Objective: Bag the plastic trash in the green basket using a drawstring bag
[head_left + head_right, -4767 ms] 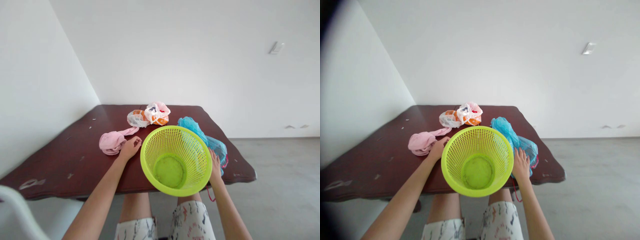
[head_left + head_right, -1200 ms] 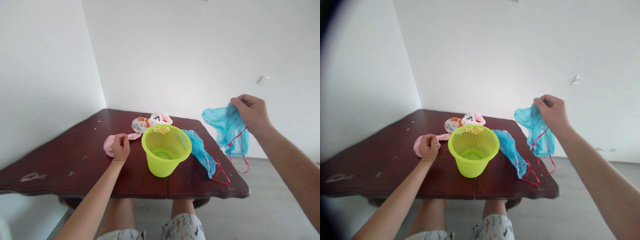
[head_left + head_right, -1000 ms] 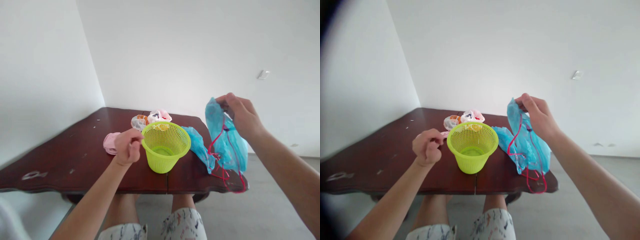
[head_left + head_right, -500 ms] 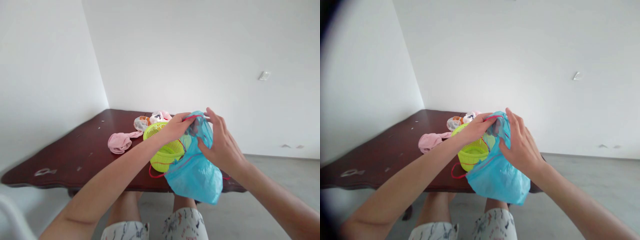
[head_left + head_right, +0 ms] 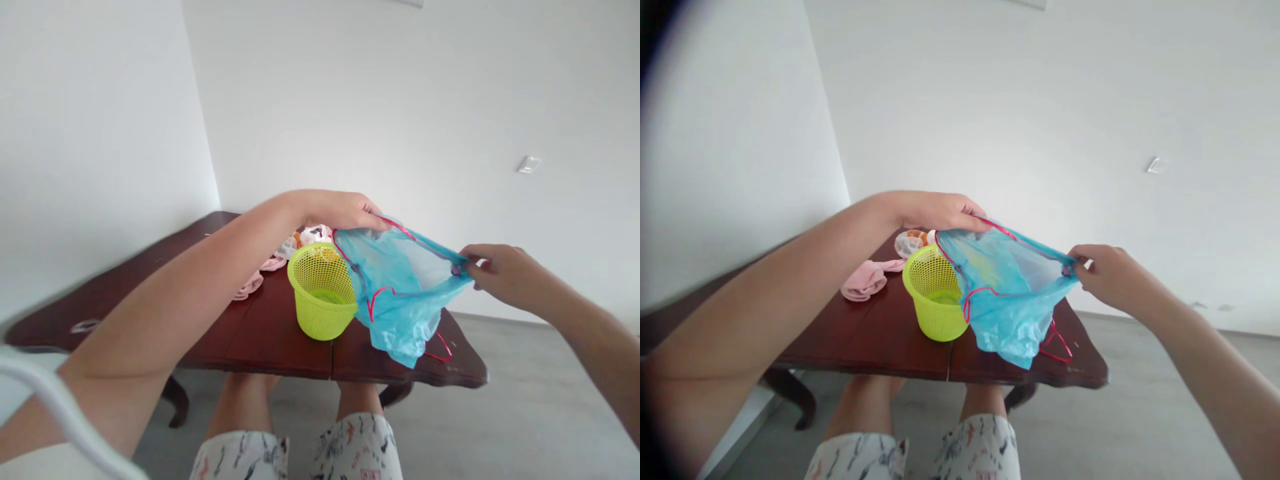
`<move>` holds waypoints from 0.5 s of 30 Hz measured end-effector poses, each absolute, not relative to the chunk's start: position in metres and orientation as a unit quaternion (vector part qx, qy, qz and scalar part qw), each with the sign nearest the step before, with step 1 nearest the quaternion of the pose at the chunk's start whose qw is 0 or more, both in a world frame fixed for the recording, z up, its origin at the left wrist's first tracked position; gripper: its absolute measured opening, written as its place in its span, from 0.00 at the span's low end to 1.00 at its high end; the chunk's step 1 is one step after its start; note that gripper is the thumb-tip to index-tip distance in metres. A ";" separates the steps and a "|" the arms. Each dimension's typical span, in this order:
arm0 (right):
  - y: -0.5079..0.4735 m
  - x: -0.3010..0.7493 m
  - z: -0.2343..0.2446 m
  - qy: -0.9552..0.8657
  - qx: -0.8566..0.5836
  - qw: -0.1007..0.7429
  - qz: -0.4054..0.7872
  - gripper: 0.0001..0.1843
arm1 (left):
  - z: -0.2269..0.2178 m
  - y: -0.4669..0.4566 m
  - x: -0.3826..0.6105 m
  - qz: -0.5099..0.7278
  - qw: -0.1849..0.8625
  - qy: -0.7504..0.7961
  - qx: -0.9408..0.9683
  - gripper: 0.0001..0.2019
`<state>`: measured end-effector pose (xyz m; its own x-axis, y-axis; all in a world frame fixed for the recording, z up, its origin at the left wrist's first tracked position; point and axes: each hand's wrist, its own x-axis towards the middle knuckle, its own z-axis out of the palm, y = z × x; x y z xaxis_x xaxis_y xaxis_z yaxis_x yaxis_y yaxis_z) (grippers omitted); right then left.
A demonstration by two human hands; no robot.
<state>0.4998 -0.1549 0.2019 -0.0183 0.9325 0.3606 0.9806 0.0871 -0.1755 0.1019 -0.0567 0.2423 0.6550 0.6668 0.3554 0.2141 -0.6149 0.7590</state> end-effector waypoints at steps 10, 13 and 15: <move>-0.112 0.408 0.314 -0.617 -0.361 0.698 -0.042 0.13 | 0.353 -0.086 0.066 0.439 0.348 0.264 0.785 0.30; -0.110 0.378 0.327 -0.639 -0.239 0.729 -0.059 0.18 | 0.377 -0.099 0.062 0.513 0.291 0.268 0.761 0.42; -0.111 0.363 0.323 -0.651 -0.157 0.740 -0.070 0.21 | 0.383 -0.107 0.062 0.516 0.301 0.250 0.761 0.45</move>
